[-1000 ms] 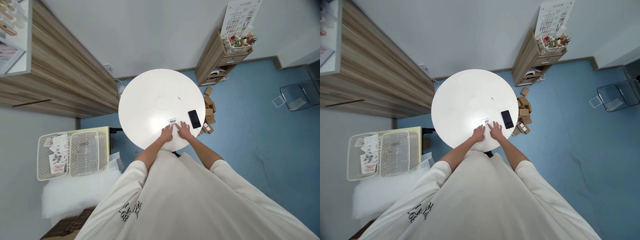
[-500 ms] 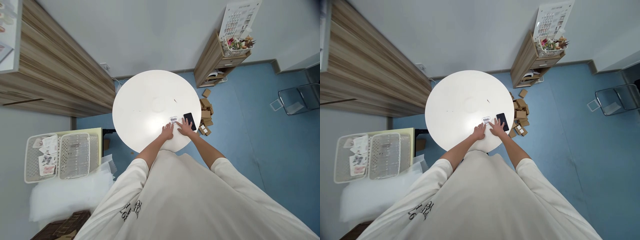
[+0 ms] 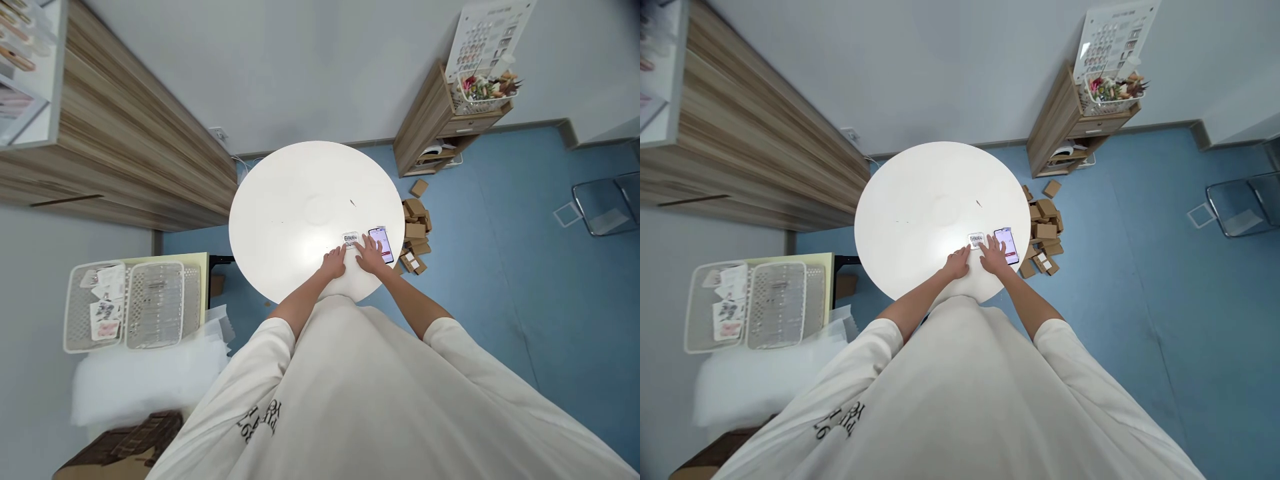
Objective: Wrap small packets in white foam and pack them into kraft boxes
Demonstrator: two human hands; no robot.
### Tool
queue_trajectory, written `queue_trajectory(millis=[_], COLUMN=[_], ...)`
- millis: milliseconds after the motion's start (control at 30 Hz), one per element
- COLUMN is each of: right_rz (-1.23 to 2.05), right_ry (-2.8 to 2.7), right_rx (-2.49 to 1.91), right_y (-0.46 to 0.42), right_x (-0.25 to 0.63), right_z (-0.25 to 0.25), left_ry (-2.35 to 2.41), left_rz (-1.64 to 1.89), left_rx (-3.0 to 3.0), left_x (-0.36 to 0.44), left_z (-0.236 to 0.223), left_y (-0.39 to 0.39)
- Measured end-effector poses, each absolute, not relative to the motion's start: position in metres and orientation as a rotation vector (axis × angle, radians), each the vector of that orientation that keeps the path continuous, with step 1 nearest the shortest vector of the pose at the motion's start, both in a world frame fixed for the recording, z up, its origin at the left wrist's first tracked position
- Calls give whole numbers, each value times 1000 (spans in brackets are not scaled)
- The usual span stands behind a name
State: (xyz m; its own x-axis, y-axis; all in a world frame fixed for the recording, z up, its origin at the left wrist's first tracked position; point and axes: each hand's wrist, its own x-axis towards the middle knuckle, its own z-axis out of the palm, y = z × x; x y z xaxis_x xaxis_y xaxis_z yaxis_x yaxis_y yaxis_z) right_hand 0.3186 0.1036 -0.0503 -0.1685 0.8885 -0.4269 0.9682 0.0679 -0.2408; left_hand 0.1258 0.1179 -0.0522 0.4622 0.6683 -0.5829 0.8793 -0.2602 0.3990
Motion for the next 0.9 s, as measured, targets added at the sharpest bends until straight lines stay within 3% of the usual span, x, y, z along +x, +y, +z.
queue_trajectory(millis=[467,900], right_rz=[-702,-670], right_ry=[2434,2699], right_rx=[1687,1150], right_y=[97,-18], right_x=[192,-72], right_z=[-27,-8], left_ry=[1667,2025], left_rz=[-169,113], left_rx=[1860,1568], left_x=[-23,-256], left_z=[-17,-7], left_y=[57,-136])
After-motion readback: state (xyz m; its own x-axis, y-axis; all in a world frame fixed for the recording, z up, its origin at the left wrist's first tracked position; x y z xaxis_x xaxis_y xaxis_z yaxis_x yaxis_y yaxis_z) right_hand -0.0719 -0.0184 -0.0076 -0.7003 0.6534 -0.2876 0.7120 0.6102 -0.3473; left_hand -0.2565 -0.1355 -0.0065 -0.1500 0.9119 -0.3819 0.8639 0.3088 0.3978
